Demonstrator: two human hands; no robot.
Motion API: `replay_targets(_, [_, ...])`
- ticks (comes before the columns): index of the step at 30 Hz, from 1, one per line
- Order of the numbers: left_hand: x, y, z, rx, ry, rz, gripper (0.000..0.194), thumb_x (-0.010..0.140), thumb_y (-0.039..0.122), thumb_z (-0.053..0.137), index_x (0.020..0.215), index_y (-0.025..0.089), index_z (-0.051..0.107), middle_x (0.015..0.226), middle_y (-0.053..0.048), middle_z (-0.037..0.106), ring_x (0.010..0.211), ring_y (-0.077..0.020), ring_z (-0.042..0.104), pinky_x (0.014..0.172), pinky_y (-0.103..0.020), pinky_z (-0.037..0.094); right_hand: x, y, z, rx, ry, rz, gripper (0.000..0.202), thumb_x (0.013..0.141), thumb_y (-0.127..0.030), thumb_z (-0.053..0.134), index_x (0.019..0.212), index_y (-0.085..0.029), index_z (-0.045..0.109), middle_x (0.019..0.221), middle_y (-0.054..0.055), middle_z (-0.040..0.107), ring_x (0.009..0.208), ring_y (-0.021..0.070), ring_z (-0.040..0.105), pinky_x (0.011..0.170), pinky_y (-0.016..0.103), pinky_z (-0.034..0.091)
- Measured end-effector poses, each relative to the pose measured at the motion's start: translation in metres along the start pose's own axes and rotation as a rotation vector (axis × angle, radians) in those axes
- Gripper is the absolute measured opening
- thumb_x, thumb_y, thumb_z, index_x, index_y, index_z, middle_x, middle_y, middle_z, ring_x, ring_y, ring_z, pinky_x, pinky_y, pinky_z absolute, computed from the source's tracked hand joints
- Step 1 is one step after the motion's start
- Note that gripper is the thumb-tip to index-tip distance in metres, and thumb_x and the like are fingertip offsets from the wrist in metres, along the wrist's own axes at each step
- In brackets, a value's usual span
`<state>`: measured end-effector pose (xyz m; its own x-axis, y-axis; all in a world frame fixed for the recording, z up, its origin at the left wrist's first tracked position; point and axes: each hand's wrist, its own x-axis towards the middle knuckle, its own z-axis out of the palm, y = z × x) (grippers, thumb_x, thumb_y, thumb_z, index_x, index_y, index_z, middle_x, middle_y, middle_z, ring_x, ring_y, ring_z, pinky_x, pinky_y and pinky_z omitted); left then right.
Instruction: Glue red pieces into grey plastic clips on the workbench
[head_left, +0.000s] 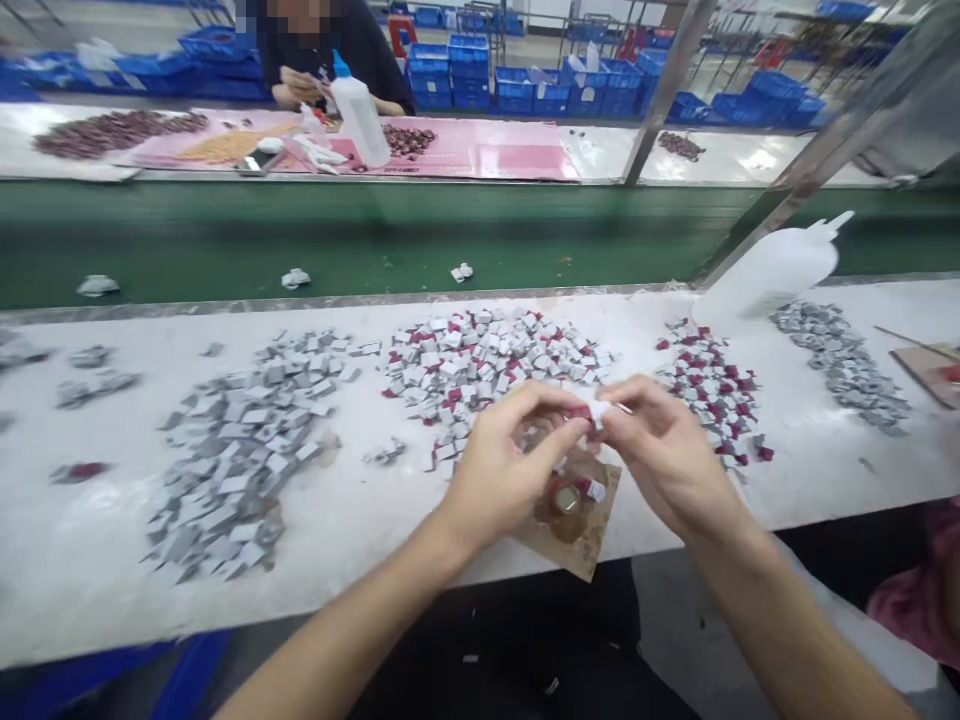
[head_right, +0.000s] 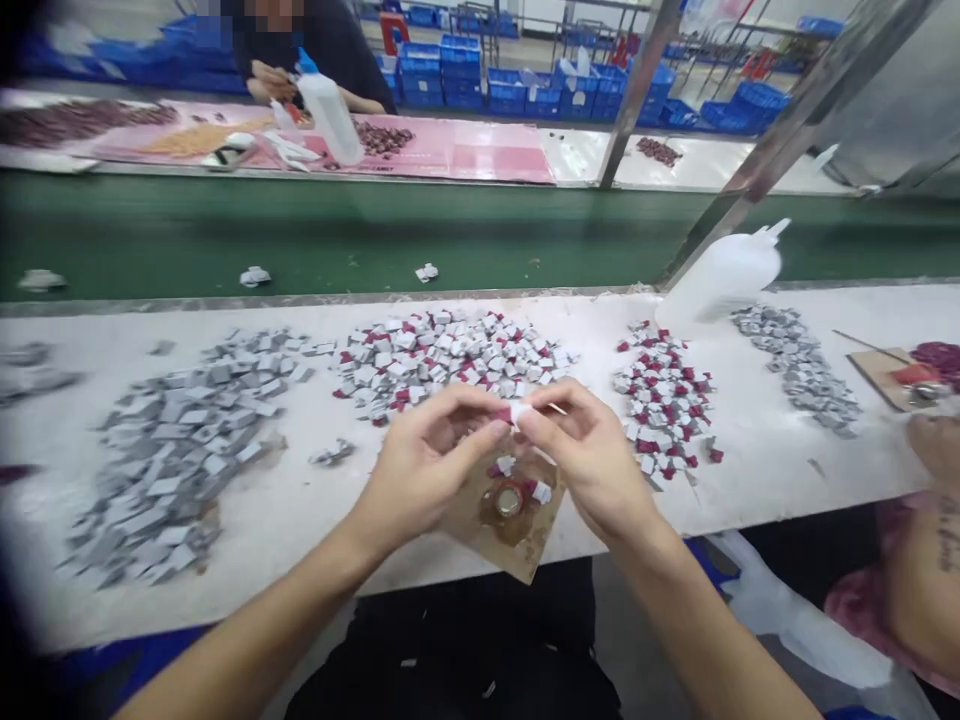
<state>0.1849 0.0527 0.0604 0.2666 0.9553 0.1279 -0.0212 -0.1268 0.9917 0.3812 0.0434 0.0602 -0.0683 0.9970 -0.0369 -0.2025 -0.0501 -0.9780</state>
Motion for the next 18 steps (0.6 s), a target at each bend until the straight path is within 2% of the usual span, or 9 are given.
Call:
replay_targets(3, [-0.039, 0.005, 0.005, -0.001, -0.003, -0.078, 0.008, 0.11, 0.028, 0.075, 0.111, 0.023, 0.081, 0.108, -0.005, 0.08, 0.102, -0.0198, 0.077, 0.092, -0.035, 0.062, -0.037, 0.001, -0.003, -0.212, 0.014, -0.06, 0.024, 0.089, -0.044, 0.104, 0.095, -0.028, 0.087, 0.09, 0.003, 0.082, 0.078, 0.021, 0.081, 0.069, 0.029, 0.071])
replay_targets(6, [-0.073, 0.009, 0.007, 0.062, -0.024, -0.167, 0.01, 0.111, 0.032, 0.075, 0.111, 0.024, 0.081, 0.108, -0.004, 0.079, 0.1, -0.0199, 0.075, 0.089, -0.033, 0.061, -0.065, 0.006, -0.005, -0.392, -0.04, -0.093, 0.017, 0.094, -0.043, 0.099, 0.101, -0.028, 0.092, 0.098, 0.007, 0.088, 0.086, 0.0258, 0.086, 0.074, 0.03, 0.074])
replay_targets(9, [-0.105, 0.007, -0.008, 0.186, 0.001, -0.23, 0.014, 0.112, 0.037, 0.075, 0.116, 0.026, 0.081, 0.109, -0.005, 0.08, 0.098, -0.0218, 0.075, 0.091, -0.036, 0.063, -0.086, 0.017, -0.012, -0.493, -0.068, -0.103, 0.014, 0.098, -0.044, 0.094, 0.104, -0.031, 0.095, 0.099, 0.008, 0.09, 0.087, 0.0268, 0.087, 0.074, 0.029, 0.075])
replay_targets(11, [-0.126, 0.001, -0.034, 0.44, 0.141, -0.223, 0.02, 0.114, 0.037, 0.068, 0.126, 0.026, 0.079, 0.116, -0.009, 0.078, 0.105, -0.0266, 0.075, 0.097, -0.043, 0.063, -0.094, 0.025, -0.021, -0.526, 0.008, -0.087, 0.018, 0.098, -0.048, 0.093, 0.104, -0.031, 0.096, 0.1, 0.008, 0.09, 0.084, 0.0272, 0.088, 0.072, 0.03, 0.075])
replay_targets(14, [-0.155, -0.011, -0.088, 0.982, 0.441, -0.216, 0.032, 0.114, 0.035, 0.056, 0.135, 0.022, 0.077, 0.125, -0.018, 0.071, 0.122, -0.0395, 0.068, 0.106, -0.059, 0.059, -0.101, 0.033, -0.037, -0.556, 0.157, -0.063, 0.026, 0.096, -0.058, 0.092, 0.104, -0.034, 0.097, 0.099, 0.008, 0.09, 0.074, 0.0269, 0.086, 0.066, 0.032, 0.076])
replay_targets(16, [-0.17, -0.017, -0.125, 1.26, 0.52, -0.263, 0.039, 0.114, 0.035, 0.05, 0.136, 0.022, 0.079, 0.126, -0.022, 0.067, 0.123, -0.0464, 0.063, 0.105, -0.066, 0.056, -0.103, 0.036, -0.044, -0.566, 0.198, -0.055, 0.028, 0.093, -0.061, 0.094, 0.103, -0.035, 0.098, 0.097, 0.007, 0.09, 0.068, 0.0257, 0.084, 0.062, 0.032, 0.075])
replay_targets(18, [-0.18, -0.02, -0.153, 1.428, 0.52, -0.311, 0.041, 0.113, 0.034, 0.046, 0.134, 0.024, 0.081, 0.127, -0.023, 0.065, 0.12, -0.0492, 0.062, 0.102, -0.069, 0.054, -0.104, 0.039, -0.046, -0.57, 0.2, -0.043, 0.026, 0.093, -0.06, 0.094, 0.102, -0.035, 0.098, 0.095, 0.007, 0.09, 0.069, 0.025, 0.084, 0.063, 0.03, 0.075])
